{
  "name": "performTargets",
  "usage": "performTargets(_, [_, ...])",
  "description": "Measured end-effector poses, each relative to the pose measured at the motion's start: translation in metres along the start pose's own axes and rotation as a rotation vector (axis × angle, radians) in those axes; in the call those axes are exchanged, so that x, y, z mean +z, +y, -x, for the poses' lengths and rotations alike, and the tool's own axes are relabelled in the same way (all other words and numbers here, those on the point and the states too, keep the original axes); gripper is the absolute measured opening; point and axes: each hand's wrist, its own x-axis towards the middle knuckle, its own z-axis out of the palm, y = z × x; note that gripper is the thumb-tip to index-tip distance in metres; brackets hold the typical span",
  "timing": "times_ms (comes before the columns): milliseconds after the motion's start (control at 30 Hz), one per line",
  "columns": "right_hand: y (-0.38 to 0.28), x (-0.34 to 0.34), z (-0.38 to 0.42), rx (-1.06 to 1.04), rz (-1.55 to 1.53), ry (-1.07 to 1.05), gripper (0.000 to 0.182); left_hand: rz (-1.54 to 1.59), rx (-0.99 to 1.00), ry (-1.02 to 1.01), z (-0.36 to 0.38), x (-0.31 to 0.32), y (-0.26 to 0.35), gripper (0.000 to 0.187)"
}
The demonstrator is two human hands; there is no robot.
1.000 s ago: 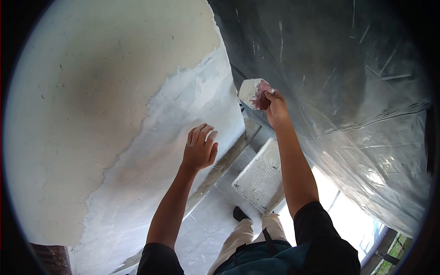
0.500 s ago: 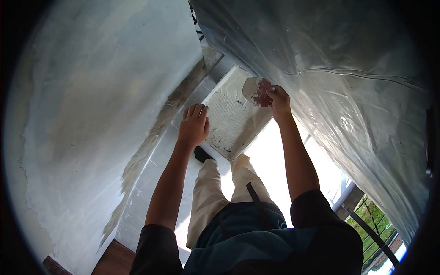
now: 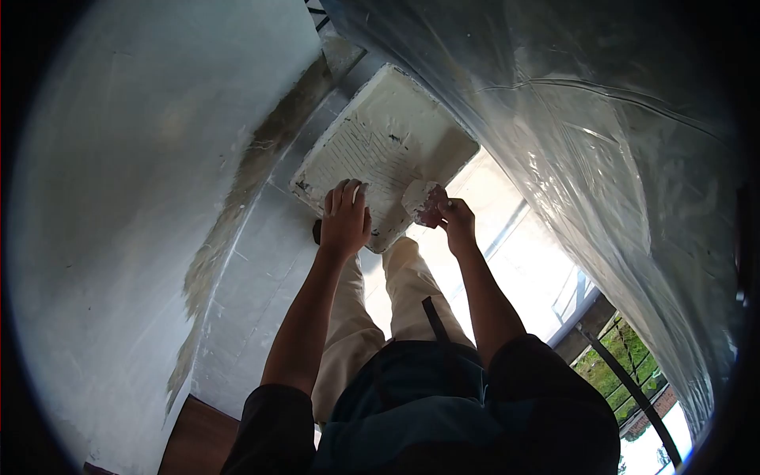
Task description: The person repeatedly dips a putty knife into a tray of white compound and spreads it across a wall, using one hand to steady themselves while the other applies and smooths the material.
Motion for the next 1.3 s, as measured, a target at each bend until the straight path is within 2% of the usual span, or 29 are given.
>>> performTargets(67, [0.007,-0.003,-0.002,0.019,0.057,0.033,0.021,0.004,-0.002,-0.016,0.005,0.01,0.005,0.058])
performTargets(133, [0.008,-0.003,-0.004,0.014,0.094,0.029,0.021,0.007,0.006,-0.027,0.01,0.018,0.014,0.071])
performTargets(167, [0.009,-0.005,-0.004,0.007,0.128,0.025,0.02,0.011,0.0,-0.031,0.012,0.023,0.02,0.071])
performTargets(267, [0.002,-0.006,-0.003,0.005,0.239,0.031,0.019,-0.017,-0.015,-0.093,0.021,0.042,0.042,0.094])
performTargets(400, [0.007,-0.011,-0.007,-0.056,0.314,0.045,0.016,-0.005,-0.096,-0.093,0.022,0.064,0.06,0.099])
performTargets(633, [-0.001,-0.012,0.003,-0.062,0.379,0.028,0.018,-0.077,-0.159,-0.037,0.019,0.076,0.053,0.101])
performTargets(800, [0.007,-0.038,0.018,-0.04,0.423,0.002,0.018,-0.085,-0.121,-0.053,0.017,0.075,0.052,0.101])
performTargets(900, [0.013,-0.062,0.034,-0.028,0.393,0.036,0.017,-0.08,-0.144,-0.042,0.02,0.079,0.054,0.101])
performTargets(1000, [0.012,-0.081,0.048,-0.01,0.512,0.133,0.016,-0.033,-0.157,-0.039,0.021,0.077,0.056,0.099])
performTargets(1100, [0.01,-0.085,0.054,-0.092,0.369,0.156,0.018,0.074,-0.147,-0.125,0.023,0.072,0.051,0.093])
performTargets(1233, [-0.035,-0.045,0.036,-0.394,0.605,0.125,0.024,0.098,-0.116,-0.094,0.022,0.07,0.044,0.086])
performTargets(1300, [-0.061,-0.017,0.023,-0.489,0.589,0.157,0.02,0.06,-0.095,-0.045,0.018,0.065,0.042,0.075])
